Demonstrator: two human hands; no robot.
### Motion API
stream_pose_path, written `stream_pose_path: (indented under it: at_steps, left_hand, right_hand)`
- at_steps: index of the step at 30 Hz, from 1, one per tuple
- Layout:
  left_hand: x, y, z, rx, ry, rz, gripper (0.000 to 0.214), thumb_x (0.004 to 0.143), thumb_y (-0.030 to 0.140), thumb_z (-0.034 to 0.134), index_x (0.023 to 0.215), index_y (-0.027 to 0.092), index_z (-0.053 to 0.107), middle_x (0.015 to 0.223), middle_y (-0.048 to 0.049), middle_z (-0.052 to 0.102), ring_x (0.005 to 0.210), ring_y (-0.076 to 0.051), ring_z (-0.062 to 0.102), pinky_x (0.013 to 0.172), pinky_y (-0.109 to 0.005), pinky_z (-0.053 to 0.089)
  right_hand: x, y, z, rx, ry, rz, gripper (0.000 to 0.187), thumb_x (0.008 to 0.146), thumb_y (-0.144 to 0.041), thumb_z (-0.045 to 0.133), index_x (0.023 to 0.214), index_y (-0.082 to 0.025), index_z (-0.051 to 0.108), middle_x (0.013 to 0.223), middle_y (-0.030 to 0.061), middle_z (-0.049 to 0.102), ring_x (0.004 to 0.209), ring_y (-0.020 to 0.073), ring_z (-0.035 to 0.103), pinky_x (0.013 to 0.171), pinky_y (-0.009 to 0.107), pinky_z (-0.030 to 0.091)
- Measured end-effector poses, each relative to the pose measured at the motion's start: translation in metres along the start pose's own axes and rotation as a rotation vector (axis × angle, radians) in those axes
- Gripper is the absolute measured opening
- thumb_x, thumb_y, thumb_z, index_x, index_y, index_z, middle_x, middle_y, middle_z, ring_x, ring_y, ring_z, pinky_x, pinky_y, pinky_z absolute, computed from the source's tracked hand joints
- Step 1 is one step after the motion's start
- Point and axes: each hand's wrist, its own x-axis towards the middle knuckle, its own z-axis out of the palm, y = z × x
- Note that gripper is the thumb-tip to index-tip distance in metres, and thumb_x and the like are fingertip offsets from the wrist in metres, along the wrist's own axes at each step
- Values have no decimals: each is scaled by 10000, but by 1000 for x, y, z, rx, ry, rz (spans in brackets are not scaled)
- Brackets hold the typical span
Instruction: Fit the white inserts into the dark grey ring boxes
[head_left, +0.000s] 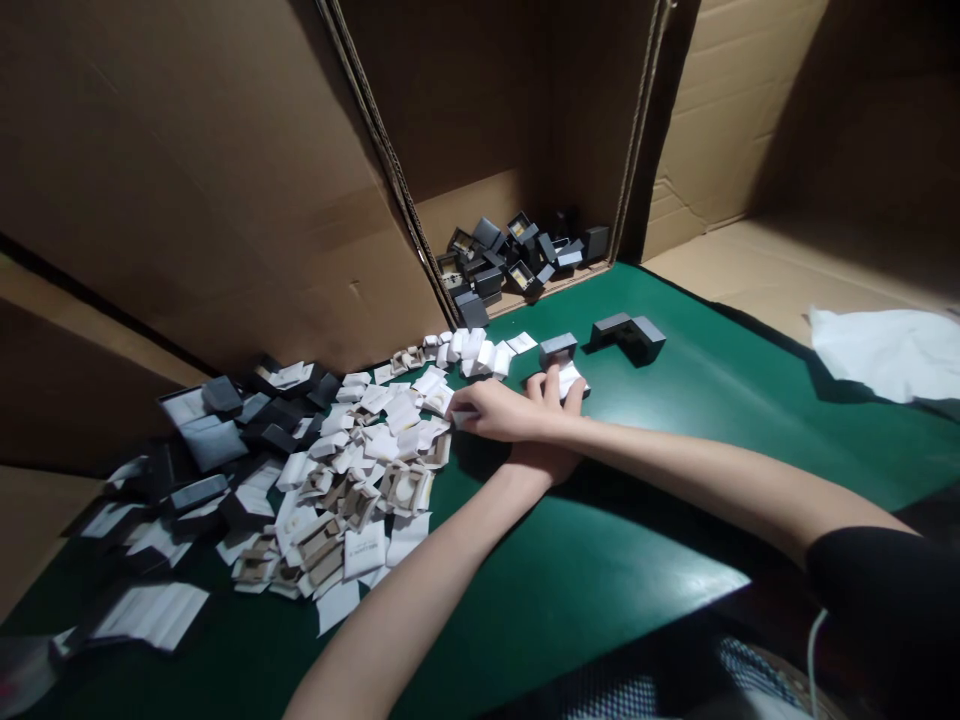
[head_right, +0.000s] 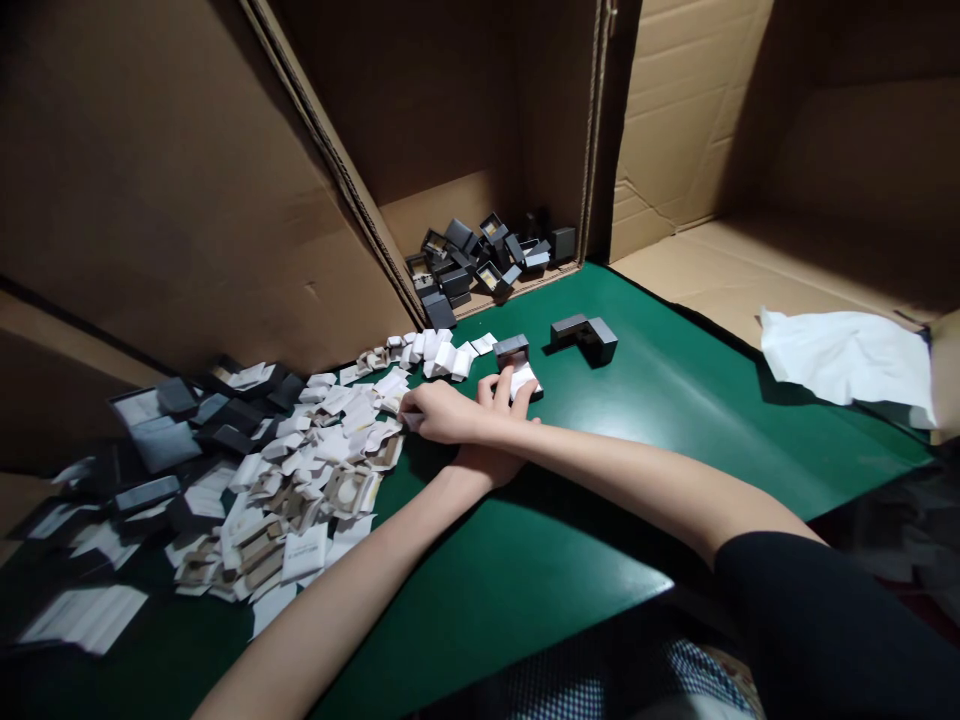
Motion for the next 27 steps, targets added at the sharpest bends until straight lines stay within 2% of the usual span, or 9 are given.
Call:
stream_pose_path:
  at_steps: [3,7,9,12,14,19,21,23,27]
  left_hand:
    - [-1,-1,-3,-43,-20,13,575,873,313,477,1424,224,340,1492,-135,275,1317,-353,332,1060,-552,322]
    - [0,-3,-2,-57,-27,40,605,872,312,467,1446,214,305,1511,-124,260,1350,-368,292,1089,-568,267]
    - [2,-4,-1,-48,-61,33,633,860,330,482,1453,233,284,1533,-100,219,1364,-365,272,1103,-572,242]
    - [1,-5,-1,-43,-114,23,650,865,344,458,1470,249,240,1554,-76,161,1380,-346,252,1121,-545,227]
    - [0,-4,-3,-36,-114,21,642,880,338,429,1479,239,219,1547,-82,181,1384,-349,238,1124,-542,218]
    - [-1,1,-8,-50,-56,32,558,872,256,461,1420,242,360,1378,-94,424,1338,-389,286,1079,-573,278]
    - [1,2,-10,-62,-54,49,492,858,256,491,1347,218,460,1278,-106,494,1286,-384,342,1053,-545,334]
    - [2,2,-11,-68,-46,63,446,858,299,499,1286,172,511,1261,-138,494,1233,-376,371,1013,-527,379]
    - [1,0,-12,-95,43,76,498,856,329,508,1323,168,446,1441,-159,316,1178,-349,368,927,-514,435]
  right_hand:
    - [9,11,-2,286,-110,-19,217,753,-91,589,953,-124,664,825,20,677,762,126,612,673,188,468]
    - [12,16,0,807,-72,113,207,819,-144,544,1026,-148,559,772,22,675,665,106,642,620,205,518]
    - [11,15,0,906,-42,121,208,829,-193,555,1029,-168,505,735,23,671,579,115,634,502,198,501]
    - [9,14,-1,815,96,47,236,786,-208,609,985,-184,483,613,-32,607,415,81,519,346,151,362]
    - [5,13,-2,750,179,-49,231,765,-188,608,962,-198,488,582,-67,554,391,57,450,331,141,311]
    - [-25,18,-6,741,351,-241,173,749,-227,633,874,-209,515,732,-33,562,508,65,484,424,182,404]
    - [-41,30,-10,773,497,-201,145,784,-283,608,847,-219,494,727,-27,581,459,70,467,393,202,387]
    - [-56,48,-20,676,739,-161,122,798,-291,597,814,-224,496,655,-38,567,410,69,444,385,214,383]
    - [-76,86,-52,387,1051,-140,121,795,-310,622,816,-212,553,706,-6,628,478,91,522,426,222,421]
